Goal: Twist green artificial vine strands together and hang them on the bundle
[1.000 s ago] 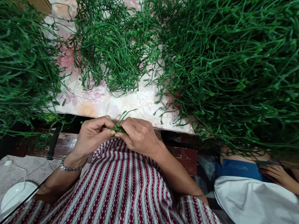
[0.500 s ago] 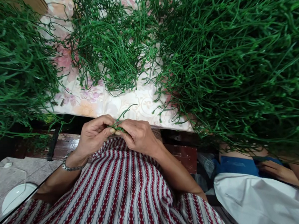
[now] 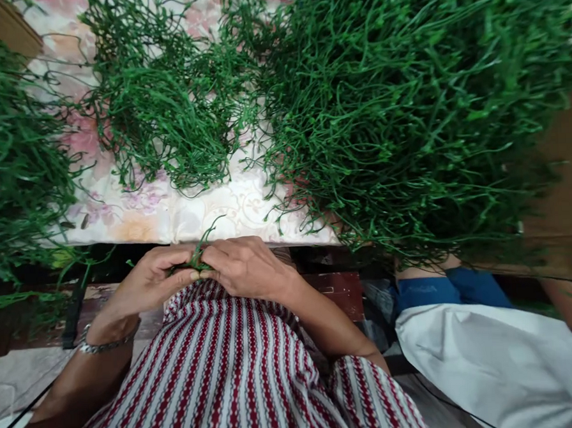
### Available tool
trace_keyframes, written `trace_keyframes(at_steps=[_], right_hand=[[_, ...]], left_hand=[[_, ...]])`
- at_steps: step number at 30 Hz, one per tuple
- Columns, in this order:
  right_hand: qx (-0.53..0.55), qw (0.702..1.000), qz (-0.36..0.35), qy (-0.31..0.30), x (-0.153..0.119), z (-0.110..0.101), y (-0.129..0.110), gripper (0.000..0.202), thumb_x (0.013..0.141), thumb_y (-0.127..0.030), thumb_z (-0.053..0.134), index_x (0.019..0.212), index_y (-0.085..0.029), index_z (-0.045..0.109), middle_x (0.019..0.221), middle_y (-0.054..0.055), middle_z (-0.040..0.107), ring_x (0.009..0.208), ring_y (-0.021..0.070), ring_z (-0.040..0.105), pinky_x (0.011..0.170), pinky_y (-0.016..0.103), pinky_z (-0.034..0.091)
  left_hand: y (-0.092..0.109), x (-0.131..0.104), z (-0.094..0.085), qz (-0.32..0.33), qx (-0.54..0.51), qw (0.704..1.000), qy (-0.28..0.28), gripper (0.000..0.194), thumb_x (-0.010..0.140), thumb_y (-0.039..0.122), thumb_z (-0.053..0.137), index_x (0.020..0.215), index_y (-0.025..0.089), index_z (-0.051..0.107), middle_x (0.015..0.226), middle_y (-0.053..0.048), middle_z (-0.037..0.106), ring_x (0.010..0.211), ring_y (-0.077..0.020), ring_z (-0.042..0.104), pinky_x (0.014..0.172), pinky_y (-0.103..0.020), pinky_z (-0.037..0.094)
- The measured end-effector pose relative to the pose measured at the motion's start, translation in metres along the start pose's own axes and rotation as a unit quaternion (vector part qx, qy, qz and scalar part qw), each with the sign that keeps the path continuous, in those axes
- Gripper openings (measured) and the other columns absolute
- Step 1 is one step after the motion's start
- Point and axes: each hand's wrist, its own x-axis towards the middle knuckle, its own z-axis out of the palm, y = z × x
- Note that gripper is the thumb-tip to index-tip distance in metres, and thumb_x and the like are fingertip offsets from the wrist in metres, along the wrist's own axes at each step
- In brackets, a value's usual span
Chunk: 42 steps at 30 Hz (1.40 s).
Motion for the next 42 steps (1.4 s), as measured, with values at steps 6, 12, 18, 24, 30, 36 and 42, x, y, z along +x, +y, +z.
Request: trace_keyframes(at_steps=[6,12,18,24,30,36,42], right_hand=[[0.005,1.000,-0.017,-0.002,-0.001,0.002,0.002,0.044,0.091,-0.052,0.036,0.085,-0.014,0.055,0.077,0.003,0.062,0.062,0.0115,0.051,0.051,0.024,0.035],[0.139,0.988,-0.047,-0.042,-0.003,0.004,-0.001,0.036,0.093,-0.041,0.039,0.076,-0.014,0.058,0.070,0.001,0.061,0.065,0.0103,0.055,0.057,0.021,0.039],[0.405,0.911,-0.071,-0.005,0.002,0.001,-0.008,0.035,0.090,-0.035,0.049,0.067,-0.011,0.058,0.060,0.000,0.055,0.057,0.0054,0.049,0.056,0.015,0.039],[0.536,0.843,-0.048,0.013,0.003,0.015,-0.008,0.030,0.085,-0.033,0.057,0.067,-0.008,0.059,0.060,0.000,0.053,0.054,0.0040,0.046,0.053,0.014,0.038],[0.599,0.798,-0.033,-0.061,0.003,0.024,-0.005,0.039,0.084,-0.042,0.056,0.059,-0.012,0.055,0.057,0.000,0.052,0.053,0.0060,0.046,0.053,0.018,0.039],[0.639,0.761,-0.004,-0.114,0.001,0.029,-0.003,0.040,0.081,-0.044,0.058,0.056,-0.014,0.055,0.049,-0.002,0.047,0.046,0.0068,0.042,0.049,0.020,0.036],[0.646,0.757,0.023,-0.098,0.002,0.025,-0.004,0.040,0.080,-0.045,0.058,0.056,-0.014,0.053,0.047,-0.003,0.044,0.044,0.0058,0.039,0.047,0.019,0.034]], left_hand=[[-0.004,-0.002,0.006,0.037,0.000,0.999,0.022,0.029,0.085,0.025,0.052,0.059,0.014,0.057,0.059,-0.001,0.052,0.062,-0.0132,0.049,0.064,-0.025,0.039],[0.005,-0.004,0.000,0.072,0.035,0.992,-0.093,0.030,0.088,0.021,0.046,0.060,0.014,0.051,0.057,0.001,0.043,0.056,-0.0100,0.041,0.056,-0.023,0.030],[0.010,0.002,0.003,0.087,-0.167,0.973,-0.131,0.031,0.085,0.027,0.053,0.057,0.013,0.051,0.053,0.002,0.040,0.051,-0.0088,0.037,0.051,-0.025,0.026],[0.001,-0.003,0.013,0.051,-0.281,0.954,-0.094,0.037,0.079,0.034,0.060,0.052,0.012,0.051,0.050,0.001,0.041,0.047,-0.0075,0.036,0.048,-0.024,0.026],[-0.003,-0.009,0.014,0.000,-0.286,0.953,-0.105,0.043,0.076,0.045,0.061,0.047,0.014,0.050,0.048,0.000,0.043,0.046,-0.0091,0.037,0.047,-0.026,0.029],[-0.005,-0.012,0.017,-0.023,-0.262,0.959,-0.108,0.050,0.074,0.053,0.058,0.044,0.016,0.046,0.045,0.000,0.041,0.045,-0.0109,0.037,0.048,-0.028,0.030],[-0.003,-0.013,0.014,-0.031,-0.273,0.956,-0.098,0.045,0.076,0.049,0.058,0.049,0.016,0.047,0.048,0.001,0.039,0.047,-0.0098,0.035,0.047,-0.027,0.029]])
